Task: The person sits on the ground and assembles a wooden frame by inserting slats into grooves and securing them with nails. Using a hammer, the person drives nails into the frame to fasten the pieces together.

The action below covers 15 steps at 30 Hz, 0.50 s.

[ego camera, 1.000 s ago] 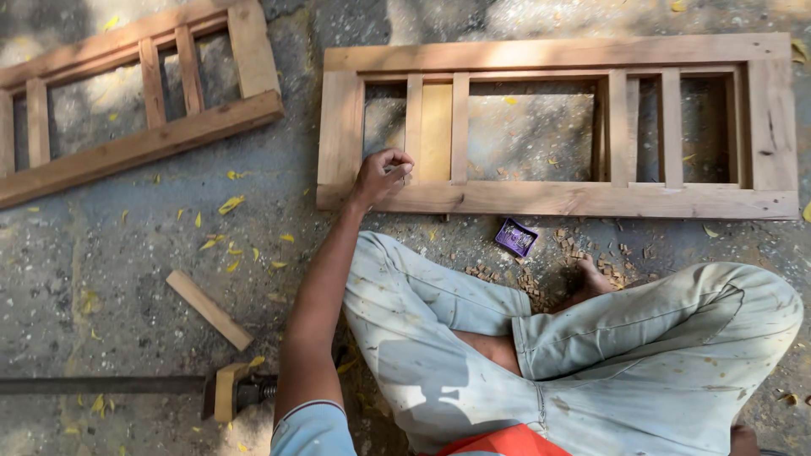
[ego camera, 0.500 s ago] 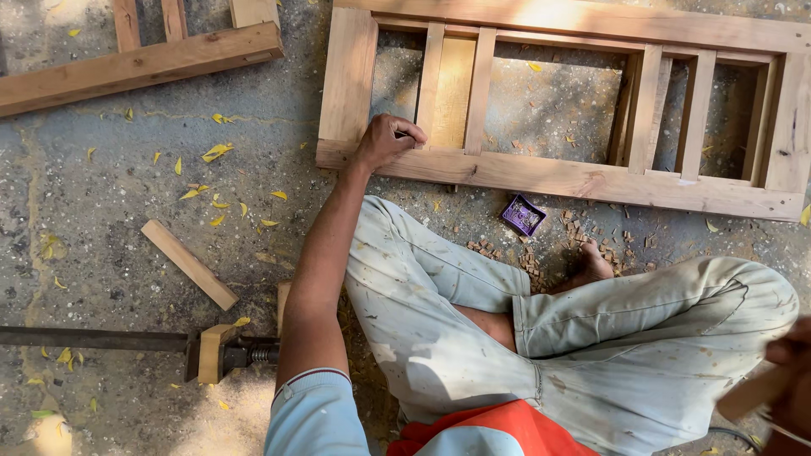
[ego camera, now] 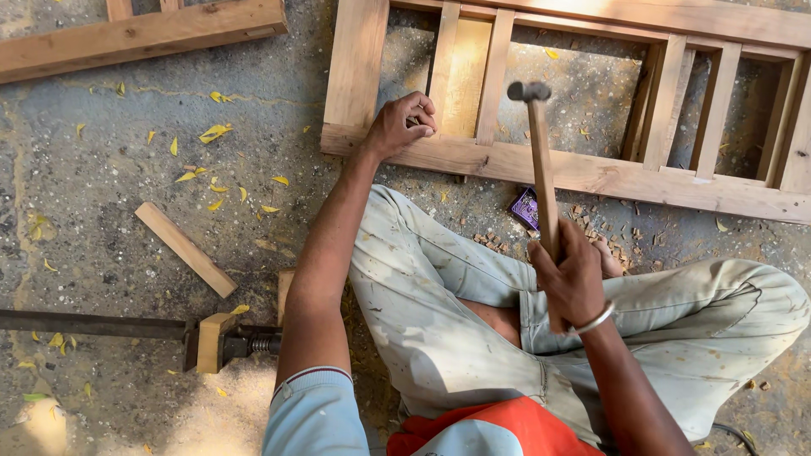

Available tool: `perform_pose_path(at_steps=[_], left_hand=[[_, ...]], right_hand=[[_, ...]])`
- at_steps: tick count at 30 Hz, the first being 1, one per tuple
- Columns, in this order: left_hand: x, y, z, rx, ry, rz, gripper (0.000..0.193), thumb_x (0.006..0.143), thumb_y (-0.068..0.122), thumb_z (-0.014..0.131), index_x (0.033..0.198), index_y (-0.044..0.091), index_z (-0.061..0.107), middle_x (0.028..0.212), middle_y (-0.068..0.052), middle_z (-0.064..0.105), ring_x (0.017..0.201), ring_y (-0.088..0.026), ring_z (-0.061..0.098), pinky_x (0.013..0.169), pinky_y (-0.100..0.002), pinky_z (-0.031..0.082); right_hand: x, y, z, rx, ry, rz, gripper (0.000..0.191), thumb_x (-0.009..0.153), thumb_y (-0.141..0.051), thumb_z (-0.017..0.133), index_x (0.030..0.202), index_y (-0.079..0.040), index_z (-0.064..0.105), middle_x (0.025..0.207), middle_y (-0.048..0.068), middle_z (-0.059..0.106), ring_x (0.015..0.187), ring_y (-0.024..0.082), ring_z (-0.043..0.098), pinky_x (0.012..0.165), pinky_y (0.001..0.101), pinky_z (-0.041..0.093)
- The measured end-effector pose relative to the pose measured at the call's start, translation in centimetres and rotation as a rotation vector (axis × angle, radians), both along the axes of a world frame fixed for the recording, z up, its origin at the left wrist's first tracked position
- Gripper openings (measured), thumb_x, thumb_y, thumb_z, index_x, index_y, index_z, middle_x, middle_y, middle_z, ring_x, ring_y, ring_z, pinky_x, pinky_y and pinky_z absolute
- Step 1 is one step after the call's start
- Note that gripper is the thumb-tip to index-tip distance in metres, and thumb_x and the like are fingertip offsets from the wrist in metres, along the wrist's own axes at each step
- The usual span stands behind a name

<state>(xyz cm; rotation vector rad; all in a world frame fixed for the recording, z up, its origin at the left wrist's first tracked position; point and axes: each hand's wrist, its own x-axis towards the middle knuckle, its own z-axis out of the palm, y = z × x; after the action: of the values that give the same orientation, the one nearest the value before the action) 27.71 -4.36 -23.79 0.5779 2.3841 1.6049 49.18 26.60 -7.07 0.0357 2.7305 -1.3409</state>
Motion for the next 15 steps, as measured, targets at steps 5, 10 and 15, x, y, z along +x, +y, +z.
perform_pose_path(at_steps=[5,10,15], left_hand=[[0.3,-0.1,0.8,-0.023,-0.020,0.025,0.030,0.086,0.010,0.078,0.109,0.006,0.060,0.094,-0.005,0.081,0.095,-0.017,0.076,0.088,-0.032,0.057],[-0.1,-0.2,0.8,0.023,0.035,-0.017,0.030,0.086,0.009,0.079,0.108,0.006,0.059,0.095,-0.004,0.080,0.098,-0.016,0.077,0.091,-0.034,0.057],[-0.7,0.0,0.2,-0.103,0.048,-0.071,0.027,0.088,0.008,0.077,0.109,0.009,0.061,0.092,0.001,0.080,0.091,-0.013,0.075,0.093,-0.037,0.055]], right_hand=[[-1.1,-1.9,-1.9,-0.208,-0.215,-0.080,0.034,0.099,-0.021,0.066,0.123,0.001,0.055,0.065,0.005,0.058,0.049,0.013,0.055,0.043,0.0283,0.044],[-0.9,-2.0,-4.7,0.067,-0.040,0.018,0.025,0.102,-0.017,0.066,0.117,0.001,0.060,0.072,0.010,0.063,0.057,0.018,0.059,0.052,0.0349,0.047],[-0.5,-2.4,-6.1,0.150,0.163,0.054,0.026,0.101,-0.015,0.066,0.117,0.003,0.055,0.077,0.016,0.063,0.060,0.027,0.062,0.056,0.0396,0.048]])
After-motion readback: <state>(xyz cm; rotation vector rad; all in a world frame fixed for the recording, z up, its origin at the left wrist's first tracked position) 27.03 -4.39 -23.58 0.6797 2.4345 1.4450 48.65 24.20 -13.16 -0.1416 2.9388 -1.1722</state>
